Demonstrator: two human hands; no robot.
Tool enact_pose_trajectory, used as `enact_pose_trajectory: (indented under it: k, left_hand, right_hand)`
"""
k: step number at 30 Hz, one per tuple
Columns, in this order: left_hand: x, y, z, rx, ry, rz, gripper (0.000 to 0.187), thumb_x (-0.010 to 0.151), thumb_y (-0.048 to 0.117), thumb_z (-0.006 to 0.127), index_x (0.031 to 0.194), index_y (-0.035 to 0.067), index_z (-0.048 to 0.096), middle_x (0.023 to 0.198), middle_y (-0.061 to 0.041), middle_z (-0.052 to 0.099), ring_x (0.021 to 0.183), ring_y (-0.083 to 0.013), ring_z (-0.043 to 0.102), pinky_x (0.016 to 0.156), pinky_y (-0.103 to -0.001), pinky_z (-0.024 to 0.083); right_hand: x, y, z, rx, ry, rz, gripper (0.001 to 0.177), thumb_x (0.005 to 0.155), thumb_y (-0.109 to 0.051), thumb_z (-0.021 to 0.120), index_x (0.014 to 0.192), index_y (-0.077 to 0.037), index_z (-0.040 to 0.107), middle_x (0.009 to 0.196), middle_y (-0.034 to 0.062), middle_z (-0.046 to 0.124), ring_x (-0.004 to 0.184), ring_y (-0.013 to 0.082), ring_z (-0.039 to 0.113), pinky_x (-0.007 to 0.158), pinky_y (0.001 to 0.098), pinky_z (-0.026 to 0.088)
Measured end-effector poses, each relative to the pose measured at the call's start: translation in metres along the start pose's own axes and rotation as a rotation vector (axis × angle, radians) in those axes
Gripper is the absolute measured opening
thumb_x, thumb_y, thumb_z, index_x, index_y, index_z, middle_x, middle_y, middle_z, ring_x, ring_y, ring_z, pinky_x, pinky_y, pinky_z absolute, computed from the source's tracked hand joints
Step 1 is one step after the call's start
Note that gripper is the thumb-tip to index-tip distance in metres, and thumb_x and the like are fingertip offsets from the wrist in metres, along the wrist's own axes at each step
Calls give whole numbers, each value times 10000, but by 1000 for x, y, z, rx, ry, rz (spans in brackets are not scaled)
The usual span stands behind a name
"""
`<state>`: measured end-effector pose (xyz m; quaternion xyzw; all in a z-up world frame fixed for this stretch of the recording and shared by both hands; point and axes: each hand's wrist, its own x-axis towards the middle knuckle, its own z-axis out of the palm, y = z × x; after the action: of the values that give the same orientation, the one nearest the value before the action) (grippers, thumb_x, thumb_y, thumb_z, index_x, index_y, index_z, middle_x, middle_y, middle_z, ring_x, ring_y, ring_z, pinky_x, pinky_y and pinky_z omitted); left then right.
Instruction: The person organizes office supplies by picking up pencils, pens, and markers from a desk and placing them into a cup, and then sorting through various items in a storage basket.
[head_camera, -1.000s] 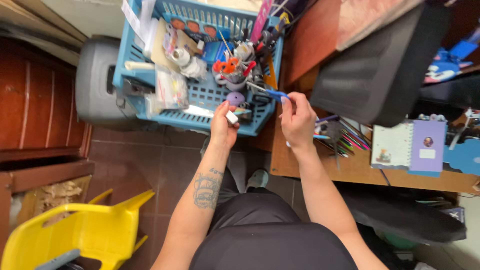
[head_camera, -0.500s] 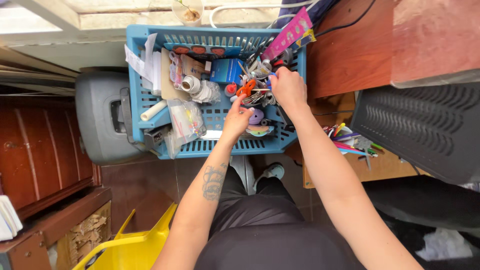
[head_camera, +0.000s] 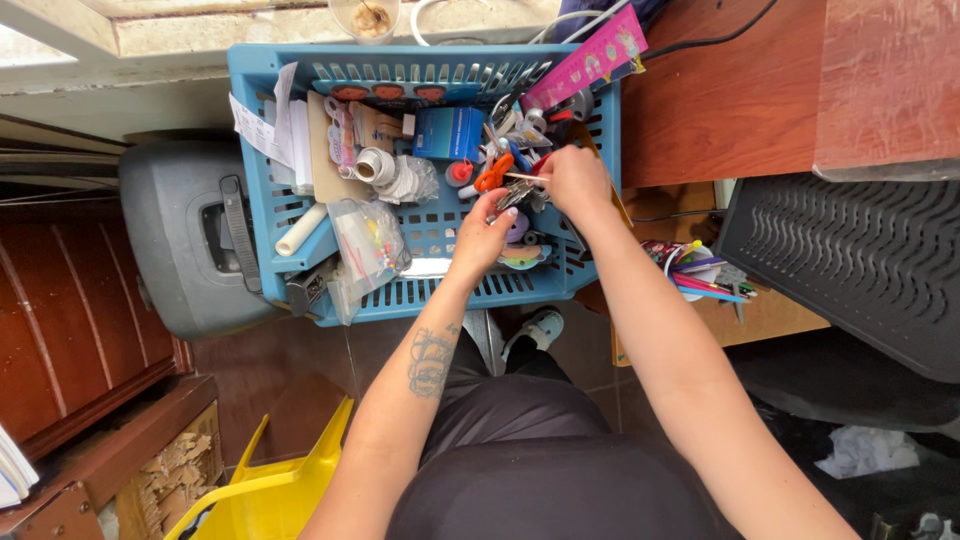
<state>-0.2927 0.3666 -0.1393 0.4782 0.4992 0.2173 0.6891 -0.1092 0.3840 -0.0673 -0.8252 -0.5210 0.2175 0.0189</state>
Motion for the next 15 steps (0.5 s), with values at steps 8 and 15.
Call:
enact_pose_trajectory:
  k: [8,15]
  left_hand:
    - [5,-15,-27,-499,-45,-242,421,940,265,677,1312,148,519,973,-58,671,790,-177,615,619,-361,459]
    - [9,-87,-71,-864,-12,-191,372,874,33,671,1169,104,456,1015,-104,627,825,-210,614,677,-376,484]
  right_hand:
    - [-23,-1,-17,194,135,-8,152,881,-217,744,998,-146,810,936,133,769,866,344,719,788,453,561]
    - [-94,-17,-37,936,174,-159,175,965,-112,716,1106,-10,730,953,98,746,779,116,693,720,256,564]
